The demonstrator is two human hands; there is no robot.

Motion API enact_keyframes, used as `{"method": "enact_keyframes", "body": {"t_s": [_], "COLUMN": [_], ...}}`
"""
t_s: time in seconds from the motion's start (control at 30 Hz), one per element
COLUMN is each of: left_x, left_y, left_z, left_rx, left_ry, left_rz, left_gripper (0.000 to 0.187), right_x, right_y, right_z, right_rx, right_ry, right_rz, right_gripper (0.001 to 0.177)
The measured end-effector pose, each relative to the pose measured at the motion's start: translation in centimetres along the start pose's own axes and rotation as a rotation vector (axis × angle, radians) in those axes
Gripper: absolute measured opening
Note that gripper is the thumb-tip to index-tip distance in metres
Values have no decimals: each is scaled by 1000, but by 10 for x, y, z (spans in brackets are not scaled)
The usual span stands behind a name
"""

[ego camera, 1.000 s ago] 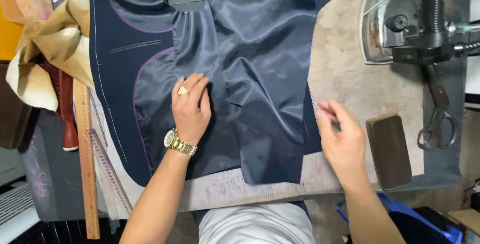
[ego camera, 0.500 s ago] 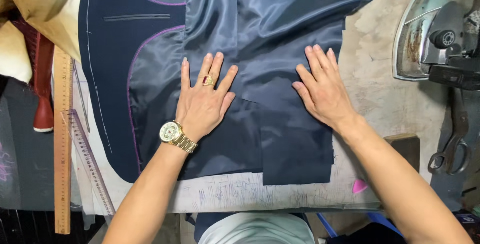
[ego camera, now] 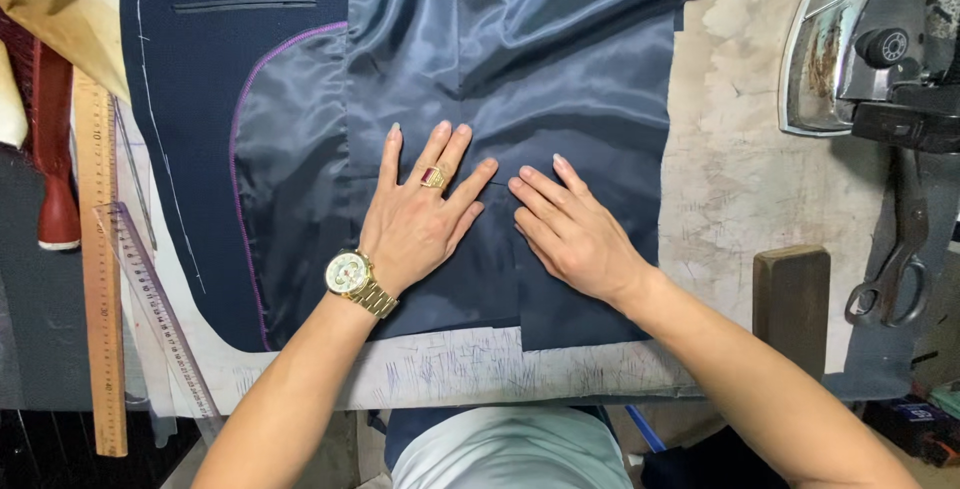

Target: The person marks a line on blue fabric with a piece of chalk and a ruler, then uses large shears to cut along the marked line on a piece of dark fabric.

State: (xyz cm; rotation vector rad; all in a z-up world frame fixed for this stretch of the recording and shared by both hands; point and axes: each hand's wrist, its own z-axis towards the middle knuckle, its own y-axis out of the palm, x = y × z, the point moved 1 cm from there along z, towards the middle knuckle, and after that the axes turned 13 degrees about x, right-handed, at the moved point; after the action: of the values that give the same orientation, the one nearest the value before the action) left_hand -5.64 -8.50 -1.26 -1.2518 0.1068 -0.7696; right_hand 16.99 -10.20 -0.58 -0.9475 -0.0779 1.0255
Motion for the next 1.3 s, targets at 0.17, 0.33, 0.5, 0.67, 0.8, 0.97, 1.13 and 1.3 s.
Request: {"method": "enact_keyframes", "body": {"t_s": [0.17, 0.33, 0.5, 0.67, 0.8, 0.97, 1.13, 1.3], "left_x": [-2, 9, 9, 14, 16, 15, 16, 21], "left_y": [5, 4, 8, 2, 0, 1, -1, -7], "left_z": [-4, -5, -4, 0, 1, -3, 0, 3], "left_rx": [14, 69, 121, 105, 97, 100, 113, 134], "left_ry": [23, 99, 181, 176, 157, 145, 142, 112], "left_rz": [14, -30, 56, 72, 80, 62, 57, 53], "left_gripper": [45, 41, 34, 30, 31, 32, 31, 29], "right_x": [-1, -1, 9, 10, 13, 13, 16, 11], "right_y": [-4, -12, -9, -12, -9, -15, -14, -15], "right_z": [-2, 8, 9, 22, 46, 59, 60, 58], "right_rx": [17, 34, 18, -187, -376, -451, -473, -420], "right_ry": [-41, -83, -152, 411, 1140, 1243, 1279, 1233], "right_rz": [-42, -62, -99, 5, 203, 214, 227, 228], "right_gripper": [12, 11, 14, 12, 15, 12, 13, 14]}}
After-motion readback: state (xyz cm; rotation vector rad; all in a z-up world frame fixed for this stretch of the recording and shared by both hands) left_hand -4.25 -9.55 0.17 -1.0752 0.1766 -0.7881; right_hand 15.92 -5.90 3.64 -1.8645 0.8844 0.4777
